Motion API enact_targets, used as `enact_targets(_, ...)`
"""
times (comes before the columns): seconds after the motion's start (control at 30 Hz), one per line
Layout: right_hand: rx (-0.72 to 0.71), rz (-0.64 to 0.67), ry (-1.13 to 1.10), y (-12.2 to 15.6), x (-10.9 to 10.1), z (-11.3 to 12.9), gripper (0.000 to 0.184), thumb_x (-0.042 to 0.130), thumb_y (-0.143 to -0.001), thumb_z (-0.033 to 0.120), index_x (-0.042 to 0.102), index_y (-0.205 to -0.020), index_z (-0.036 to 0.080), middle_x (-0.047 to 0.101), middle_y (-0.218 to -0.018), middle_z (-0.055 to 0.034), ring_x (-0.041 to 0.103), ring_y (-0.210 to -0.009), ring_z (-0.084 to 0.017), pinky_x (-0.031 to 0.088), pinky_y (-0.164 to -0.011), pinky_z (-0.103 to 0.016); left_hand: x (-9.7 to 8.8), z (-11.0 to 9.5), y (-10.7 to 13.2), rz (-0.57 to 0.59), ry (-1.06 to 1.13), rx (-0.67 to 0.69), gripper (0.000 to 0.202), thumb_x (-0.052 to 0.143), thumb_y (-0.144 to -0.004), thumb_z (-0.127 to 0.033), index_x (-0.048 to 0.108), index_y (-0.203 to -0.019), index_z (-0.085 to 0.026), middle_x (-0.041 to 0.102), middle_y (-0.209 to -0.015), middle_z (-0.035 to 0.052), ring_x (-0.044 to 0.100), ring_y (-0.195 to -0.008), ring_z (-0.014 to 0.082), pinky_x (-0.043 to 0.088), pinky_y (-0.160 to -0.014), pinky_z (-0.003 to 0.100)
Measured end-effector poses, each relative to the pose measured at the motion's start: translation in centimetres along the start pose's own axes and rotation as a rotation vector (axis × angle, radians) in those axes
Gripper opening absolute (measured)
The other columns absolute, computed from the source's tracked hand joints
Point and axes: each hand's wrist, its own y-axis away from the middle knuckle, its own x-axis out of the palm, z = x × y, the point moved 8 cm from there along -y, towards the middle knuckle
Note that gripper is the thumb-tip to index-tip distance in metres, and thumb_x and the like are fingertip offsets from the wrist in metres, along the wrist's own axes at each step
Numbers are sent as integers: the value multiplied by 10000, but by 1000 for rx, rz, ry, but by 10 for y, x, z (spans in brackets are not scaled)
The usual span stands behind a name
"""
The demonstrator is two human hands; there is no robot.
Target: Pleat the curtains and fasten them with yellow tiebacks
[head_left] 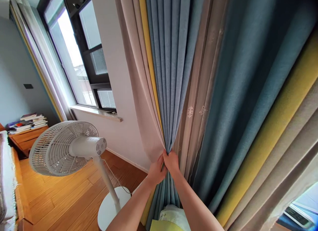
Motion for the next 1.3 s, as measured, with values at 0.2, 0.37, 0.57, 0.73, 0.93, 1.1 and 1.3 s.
enact_targets(0.2, -79, -18, 84, -8, 3, -6, 289, 393, -820, 285, 586, -962, 124, 660, -849, -128, 618, -810, -234, 402, -621, -255, -87, 97, -23, -593, 166, -394, 641, 570, -714, -321, 308, -1283, -183, 373, -1319, 138, 393, -1192, 221, 393, -917, 352)
enact_targets(0.37, -93, 3, 94, -6, 9, -1, 264, 412, -813, 295, 595, -906, 129, 663, -795, -109, 620, -742, -221, 383, -573, -245, -100, 123, -46, -420, 228, -435, 288, 526, -729, -398, 615, -864, -159, 631, -930, 104, 594, -868, 222, 472, -744, 339)
enact_targets(0.57, -50, 18, 127, -9, 21, 2, 285, 404, -820, 281, 577, -985, 126, 660, -768, -98, 618, -664, -201, 375, -517, -240, -97, 91, -11, -684, 36, -325, 287, 445, -778, -408, 631, -766, -189, 534, -1150, 89, 551, -985, 226, 430, -837, 352)
enact_targets(0.73, -70, -2, 185, -4, 20, 11, 276, 402, -826, 249, 562, -1007, 115, 662, -845, -122, 627, -773, -216, 420, -615, -256, -44, 53, -14, -533, 267, -178, 369, 397, -825, -395, 542, -1110, -211, 495, -1249, 63, 450, -1150, 206, 345, -978, 368)
enact_targets(0.93, -185, 63, 87, 10, 26, 17, 298, 383, -812, 157, 545, -1061, 144, 649, -932, -99, 616, -836, -188, 457, -704, -262, -18, 17, -25, -256, 486, -63, 522, 537, -743, -424, 448, -1197, -183, 559, -1158, 83, 479, -1118, 199, 375, -955, 325)
enact_targets(1.1, -423, 56, -124, 35, 41, 23, 453, 440, -725, 123, 465, -1176, 158, 566, -1123, -97, 504, -1064, -202, 421, -880, -315, -34, 19, -29, -262, 80, -299, 374, 585, -699, -371, 525, -991, -145, 617, -969, 118, 571, -940, 247, 442, -803, 357)
enact_targets(1.3, -492, 242, -262, 45, 49, -2, 469, 393, -738, 108, 475, -1189, 207, 543, -1182, -60, 473, -1111, -180, 364, -953, -366, -47, 27, -37, -253, -171, -421, 215, 430, -799, -288, 565, -922, -174, 647, -911, 117, 602, -889, 263, 441, -697, 328)
